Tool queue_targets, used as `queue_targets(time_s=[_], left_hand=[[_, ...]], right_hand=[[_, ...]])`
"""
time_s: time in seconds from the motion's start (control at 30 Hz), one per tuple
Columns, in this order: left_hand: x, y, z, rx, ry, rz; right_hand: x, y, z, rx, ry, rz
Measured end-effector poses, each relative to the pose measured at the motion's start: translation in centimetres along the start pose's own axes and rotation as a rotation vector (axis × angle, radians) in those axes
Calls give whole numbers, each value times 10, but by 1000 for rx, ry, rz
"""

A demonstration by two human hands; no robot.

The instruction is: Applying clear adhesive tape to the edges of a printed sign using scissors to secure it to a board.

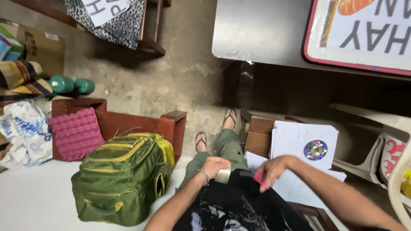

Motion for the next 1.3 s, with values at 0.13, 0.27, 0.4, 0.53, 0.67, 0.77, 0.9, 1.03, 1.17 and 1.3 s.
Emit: queue_targets(time_s=[0.13, 0.27, 0.4, 0.53, 0.67, 0.77, 0.9, 1.03, 1.17, 1.3], left_hand=[[17, 5, -7, -56, 43, 107], [12, 48, -3, -72, 41, 146], [3, 76, 7, -108, 38, 149], [1, 81, 12, -56, 3, 169], [-18, 103, 15, 22, -8, 165], [-31, 125, 16, 50, -13, 145], [-44, 149, 11, 57, 16, 123], [-16, 141, -1, -166, -14, 234], [-9, 168, -5, -166, -65, 268], [-11, 201, 9, 90, -67, 267]], right_hand=[[27, 10, 33, 161, 98, -129], [6, -7, 24, 588, 521, -536], [-17, 8, 1, 754, 1096, -319], [-78, 47, -80, 642, 1462, 90], [-189, 16, -188, 283, 1906, -47], [-211, 24, -274, -65, 1896, 88], [-211, 33, -346, -563, 1811, 381], [-219, 20, -328, -574, 1785, 304], [-246, -94, -200, -272, 1685, -277], [-147, -115, -120, 110, 1197, -483]])
Point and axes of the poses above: each hand's wrist, its own x-axis towards the middle knuckle, its own z-axis out of the palm, y = z × x, the point moved 4 cm from there along x, towards the middle knuckle, and after that the axes turned 5 degrees about -x, right-handed, at the moved point
